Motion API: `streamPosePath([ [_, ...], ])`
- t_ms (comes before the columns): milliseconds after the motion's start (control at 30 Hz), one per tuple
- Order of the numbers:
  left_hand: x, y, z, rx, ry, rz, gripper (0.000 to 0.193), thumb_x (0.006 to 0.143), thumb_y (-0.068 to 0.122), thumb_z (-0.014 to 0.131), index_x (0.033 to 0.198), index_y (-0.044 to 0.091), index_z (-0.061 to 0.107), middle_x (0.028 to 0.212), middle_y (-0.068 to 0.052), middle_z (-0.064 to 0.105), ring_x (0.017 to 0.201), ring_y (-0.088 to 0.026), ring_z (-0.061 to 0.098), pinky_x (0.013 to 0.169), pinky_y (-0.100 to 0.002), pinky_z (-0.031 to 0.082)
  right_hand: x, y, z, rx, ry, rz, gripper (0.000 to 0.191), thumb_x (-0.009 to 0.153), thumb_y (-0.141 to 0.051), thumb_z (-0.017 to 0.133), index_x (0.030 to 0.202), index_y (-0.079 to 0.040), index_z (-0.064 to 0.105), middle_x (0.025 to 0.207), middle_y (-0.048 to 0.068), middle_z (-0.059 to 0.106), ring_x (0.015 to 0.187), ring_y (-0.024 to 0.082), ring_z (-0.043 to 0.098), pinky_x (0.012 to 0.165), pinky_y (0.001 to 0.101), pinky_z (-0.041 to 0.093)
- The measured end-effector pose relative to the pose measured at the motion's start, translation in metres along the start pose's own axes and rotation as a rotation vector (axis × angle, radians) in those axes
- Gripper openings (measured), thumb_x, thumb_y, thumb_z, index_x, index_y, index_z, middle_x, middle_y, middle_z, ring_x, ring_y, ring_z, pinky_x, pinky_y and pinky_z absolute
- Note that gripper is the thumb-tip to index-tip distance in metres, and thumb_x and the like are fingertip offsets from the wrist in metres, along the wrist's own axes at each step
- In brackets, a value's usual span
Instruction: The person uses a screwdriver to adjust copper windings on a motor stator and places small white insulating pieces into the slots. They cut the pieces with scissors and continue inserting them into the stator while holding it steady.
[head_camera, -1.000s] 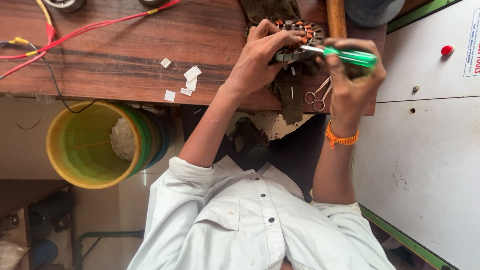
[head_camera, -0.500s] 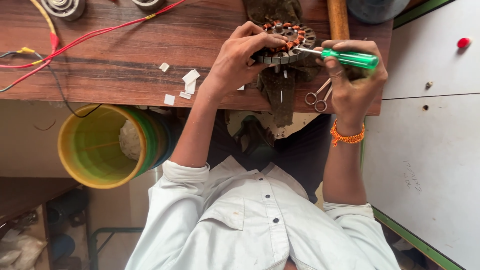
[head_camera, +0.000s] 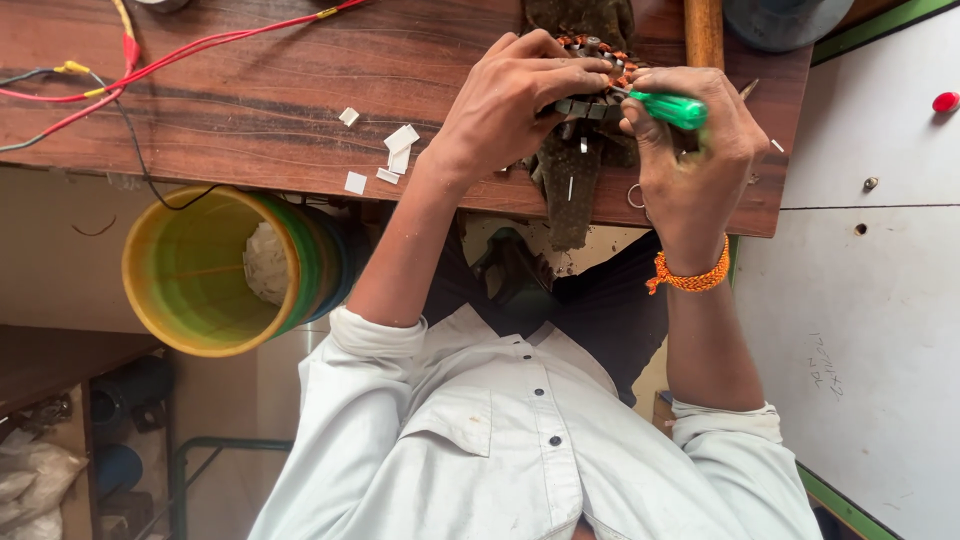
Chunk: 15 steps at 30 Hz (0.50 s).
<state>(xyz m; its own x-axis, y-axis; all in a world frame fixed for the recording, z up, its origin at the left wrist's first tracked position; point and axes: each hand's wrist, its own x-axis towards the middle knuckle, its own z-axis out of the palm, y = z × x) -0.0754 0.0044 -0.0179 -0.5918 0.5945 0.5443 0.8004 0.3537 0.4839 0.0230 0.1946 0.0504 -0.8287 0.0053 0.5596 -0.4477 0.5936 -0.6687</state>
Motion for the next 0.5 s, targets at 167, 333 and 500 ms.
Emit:
streamPosePath([
  [167,0.003,-0.002,0.001,0.044,-0.013,0.020,0.057,0.070,0.000,0.088,0.122,0.018,0.076,0.124,0.003,0.074,0.106,-0.021,0.064,0.095,-0.038,0.052,0.005,-0.010,0.000,0.028,-0.022,0.022,0.013,0.111,-0.001,0.080,0.115,0.002,0.069,0.114,0.012,0.073,0.098,0.016,0.076,0.082,0.0256,0.067],
  [333,0.006,-0.008,0.001,0.016,-0.045,0.004,0.052,0.074,0.003,0.089,0.122,0.020,0.077,0.116,0.002,0.075,0.105,-0.021,0.066,0.094,-0.038,0.054,0.008,-0.009,-0.003,0.118,-0.061,0.064,0.013,0.109,0.003,0.074,0.120,0.003,0.068,0.121,0.013,0.075,0.107,0.018,0.077,0.085,0.0255,0.069],
  [500,0.006,-0.010,-0.002,-0.013,-0.053,0.006,0.052,0.075,0.006,0.089,0.123,0.022,0.077,0.117,0.003,0.076,0.106,-0.020,0.065,0.098,-0.038,0.052,-0.002,0.009,-0.011,0.107,-0.086,-0.005,0.015,0.108,-0.004,0.077,0.118,0.003,0.069,0.119,0.019,0.075,0.099,0.025,0.077,0.083,0.0331,0.065],
])
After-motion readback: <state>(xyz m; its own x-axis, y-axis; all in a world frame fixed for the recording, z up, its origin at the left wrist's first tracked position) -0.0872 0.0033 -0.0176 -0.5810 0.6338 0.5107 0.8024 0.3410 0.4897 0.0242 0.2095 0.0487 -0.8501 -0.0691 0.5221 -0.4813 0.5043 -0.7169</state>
